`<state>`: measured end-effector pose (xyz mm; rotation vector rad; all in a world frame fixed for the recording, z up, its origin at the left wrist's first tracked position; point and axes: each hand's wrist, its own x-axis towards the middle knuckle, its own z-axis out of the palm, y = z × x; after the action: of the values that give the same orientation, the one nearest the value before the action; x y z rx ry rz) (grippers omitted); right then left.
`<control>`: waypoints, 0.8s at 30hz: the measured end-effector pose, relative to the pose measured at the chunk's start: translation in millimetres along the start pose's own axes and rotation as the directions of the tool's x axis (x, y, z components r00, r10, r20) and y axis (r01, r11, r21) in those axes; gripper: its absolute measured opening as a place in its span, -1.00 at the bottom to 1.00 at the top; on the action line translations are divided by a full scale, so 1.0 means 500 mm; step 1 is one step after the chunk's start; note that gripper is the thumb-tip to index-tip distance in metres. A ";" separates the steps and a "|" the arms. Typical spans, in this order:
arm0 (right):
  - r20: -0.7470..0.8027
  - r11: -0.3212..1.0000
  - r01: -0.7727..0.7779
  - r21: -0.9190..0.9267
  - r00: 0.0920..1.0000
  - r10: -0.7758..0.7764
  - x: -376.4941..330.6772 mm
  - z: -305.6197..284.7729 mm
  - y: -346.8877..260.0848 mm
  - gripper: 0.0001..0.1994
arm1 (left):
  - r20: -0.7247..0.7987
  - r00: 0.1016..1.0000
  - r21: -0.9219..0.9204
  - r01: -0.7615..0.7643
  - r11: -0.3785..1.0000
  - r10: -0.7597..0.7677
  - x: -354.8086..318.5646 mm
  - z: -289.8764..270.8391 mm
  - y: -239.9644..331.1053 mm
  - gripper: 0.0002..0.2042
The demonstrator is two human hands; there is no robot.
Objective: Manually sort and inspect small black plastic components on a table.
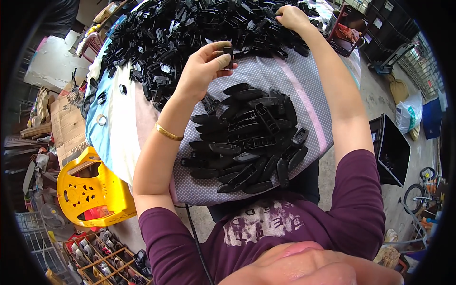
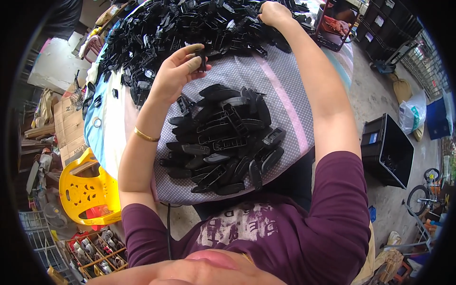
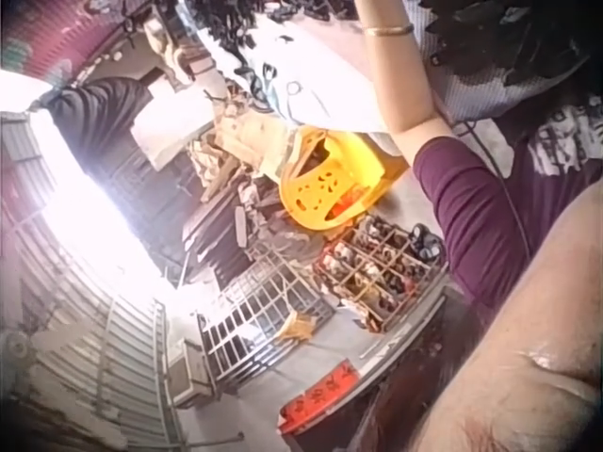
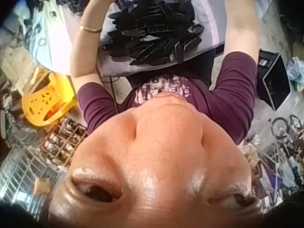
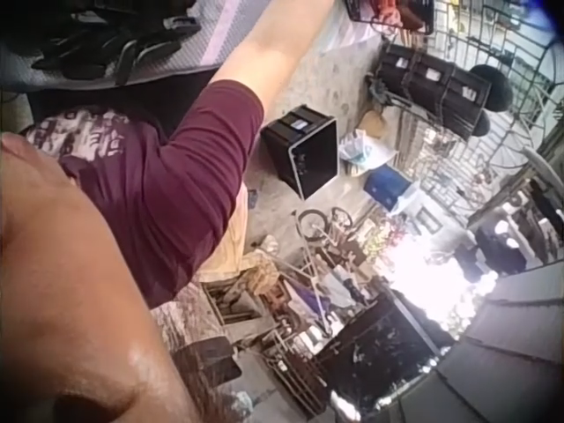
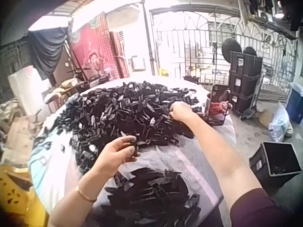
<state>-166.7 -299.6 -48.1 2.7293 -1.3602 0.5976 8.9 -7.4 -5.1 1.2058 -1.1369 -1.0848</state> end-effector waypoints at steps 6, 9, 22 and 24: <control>-0.061 0.965 -0.246 -0.091 0.969 0.241 -0.012 -0.018 -0.075 -0.70 | -0.009 0.995 -0.237 0.093 0.967 -0.098 0.002 -0.026 -0.010 -0.70; -0.081 0.985 -0.170 -0.027 0.983 0.167 -0.011 -0.005 -0.068 -0.63 | -0.009 0.994 -0.239 0.100 0.966 -0.106 0.005 -0.026 -0.017 -0.70; -0.185 0.904 -0.028 0.427 0.976 0.118 -0.017 -0.042 -0.004 -0.73 | 0.012 0.993 -0.239 0.113 0.964 -0.114 0.016 -0.023 -0.019 -0.73; -0.099 0.730 -0.013 0.683 0.989 0.110 -0.019 -0.046 0.019 -0.66 | 0.015 0.993 -0.232 0.118 0.966 -0.118 0.017 -0.021 -0.020 -0.73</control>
<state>-186.8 -293.9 -31.6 3.0737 -1.4089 1.5380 20.3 -15.0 -14.6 1.0977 -0.9187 -1.2716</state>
